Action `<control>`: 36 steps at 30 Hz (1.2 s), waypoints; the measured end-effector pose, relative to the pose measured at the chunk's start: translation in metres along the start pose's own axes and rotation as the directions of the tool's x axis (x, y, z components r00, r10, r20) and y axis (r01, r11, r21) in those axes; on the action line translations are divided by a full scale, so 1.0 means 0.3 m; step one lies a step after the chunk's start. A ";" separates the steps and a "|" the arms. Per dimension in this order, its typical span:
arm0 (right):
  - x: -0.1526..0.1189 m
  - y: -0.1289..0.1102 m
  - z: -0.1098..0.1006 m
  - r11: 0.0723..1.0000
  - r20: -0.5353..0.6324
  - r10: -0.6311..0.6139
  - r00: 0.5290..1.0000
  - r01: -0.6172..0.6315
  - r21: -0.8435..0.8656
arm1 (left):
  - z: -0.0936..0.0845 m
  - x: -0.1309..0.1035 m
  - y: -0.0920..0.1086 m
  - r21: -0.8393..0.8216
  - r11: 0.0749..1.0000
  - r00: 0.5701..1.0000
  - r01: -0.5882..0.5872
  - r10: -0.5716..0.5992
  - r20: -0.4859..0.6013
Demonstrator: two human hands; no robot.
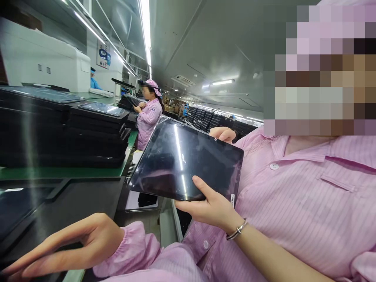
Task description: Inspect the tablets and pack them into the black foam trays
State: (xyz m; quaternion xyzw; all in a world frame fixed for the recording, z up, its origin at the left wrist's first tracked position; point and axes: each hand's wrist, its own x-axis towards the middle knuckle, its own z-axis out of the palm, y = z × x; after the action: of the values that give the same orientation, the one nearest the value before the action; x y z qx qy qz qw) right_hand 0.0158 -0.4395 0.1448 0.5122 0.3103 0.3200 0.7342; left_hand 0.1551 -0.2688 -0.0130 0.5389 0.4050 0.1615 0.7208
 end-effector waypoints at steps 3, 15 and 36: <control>0.007 -0.016 0.007 0.995 -0.026 0.037 0.999 -0.035 0.098 | 0.007 -0.041 0.009 -0.114 0.993 0.984 -0.014 -0.007 -0.180; -0.009 0.053 0.006 0.698 0.160 -0.129 0.979 0.205 -0.686 | -0.022 -0.266 0.071 -0.401 0.914 0.998 -0.064 0.053 -0.039; -0.079 0.228 0.068 -0.702 0.514 0.287 0.808 0.543 -0.461 | 0.000 -0.040 0.057 -0.683 0.414 0.778 0.602 -0.112 0.618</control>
State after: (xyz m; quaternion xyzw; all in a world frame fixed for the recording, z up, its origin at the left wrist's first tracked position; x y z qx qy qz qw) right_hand 0.0071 -0.4510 0.2185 -0.4918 -0.2554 0.1084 0.8253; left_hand 0.1512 -0.2705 0.0075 0.0270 0.1864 0.0359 0.9814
